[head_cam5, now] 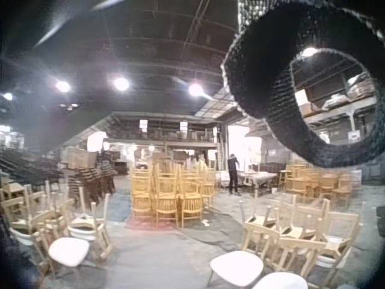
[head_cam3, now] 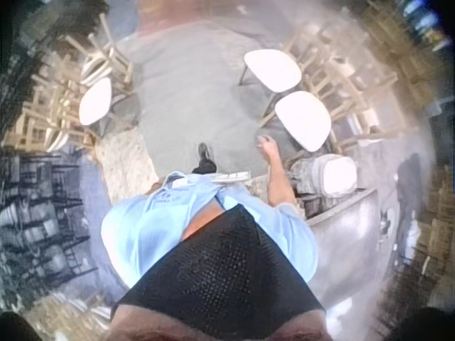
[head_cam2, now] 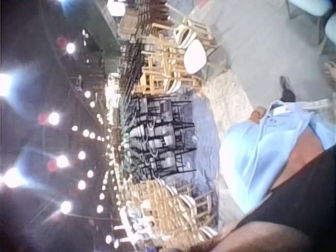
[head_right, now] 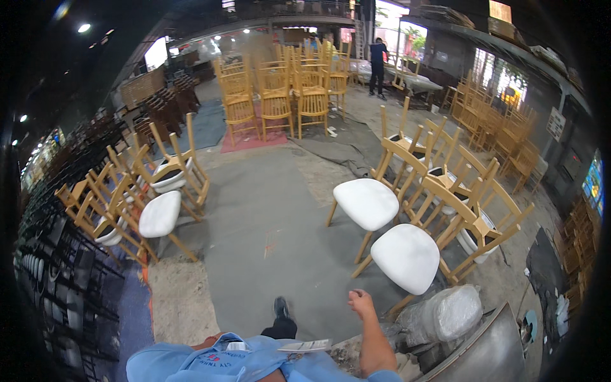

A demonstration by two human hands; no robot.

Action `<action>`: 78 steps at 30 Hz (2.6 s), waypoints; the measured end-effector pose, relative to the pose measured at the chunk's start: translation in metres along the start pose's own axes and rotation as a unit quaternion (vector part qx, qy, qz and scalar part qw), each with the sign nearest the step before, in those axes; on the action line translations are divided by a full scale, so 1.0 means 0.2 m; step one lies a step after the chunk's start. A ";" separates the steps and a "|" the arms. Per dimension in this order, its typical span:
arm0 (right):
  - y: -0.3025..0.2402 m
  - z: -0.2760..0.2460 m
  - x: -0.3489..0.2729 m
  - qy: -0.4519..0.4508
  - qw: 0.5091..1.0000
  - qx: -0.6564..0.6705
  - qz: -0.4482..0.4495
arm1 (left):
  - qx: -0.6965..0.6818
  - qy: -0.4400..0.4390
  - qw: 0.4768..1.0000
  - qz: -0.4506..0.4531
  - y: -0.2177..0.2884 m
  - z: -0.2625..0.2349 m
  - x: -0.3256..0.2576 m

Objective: The person uses a power sander to smooth the ends of wooden chair legs, then uses a wooden mallet to tap the legs into place on the chair base. They repeat this process for multiple chairs in a workshop setting.

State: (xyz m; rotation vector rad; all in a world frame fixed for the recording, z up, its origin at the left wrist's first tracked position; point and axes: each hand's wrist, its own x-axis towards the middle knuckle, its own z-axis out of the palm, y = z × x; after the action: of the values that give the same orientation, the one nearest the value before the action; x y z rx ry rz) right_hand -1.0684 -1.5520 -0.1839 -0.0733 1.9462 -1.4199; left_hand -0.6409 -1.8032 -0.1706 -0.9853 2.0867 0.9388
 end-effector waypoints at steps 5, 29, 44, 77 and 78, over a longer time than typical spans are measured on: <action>0.32 -0.16 0.23 -0.028 0.943 -0.310 0.120 | 0.109 -0.033 0.991 0.064 0.09 -0.50 0.54; -1.92 -1.38 3.03 0.496 0.820 -0.232 -0.169 | -0.069 0.018 0.995 -0.071 1.81 -2.03 1.68; -1.92 -1.66 3.32 0.247 0.962 -0.061 -0.104 | -0.254 -0.006 0.964 -0.077 2.13 -2.14 2.10; -1.91 -0.36 0.89 0.342 0.903 0.107 -0.238 | -0.295 0.022 0.643 0.707 2.96 -2.89 1.86; -2.00 -0.36 0.74 0.359 0.891 0.087 -0.264 | -0.226 0.060 0.626 0.744 3.03 -2.92 1.62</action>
State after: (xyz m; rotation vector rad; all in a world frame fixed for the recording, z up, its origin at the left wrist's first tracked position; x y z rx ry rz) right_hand -1.3587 -1.7157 0.0914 0.0143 2.4919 -2.2110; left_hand -1.4462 -2.1127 0.0921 0.9466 2.5790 2.2325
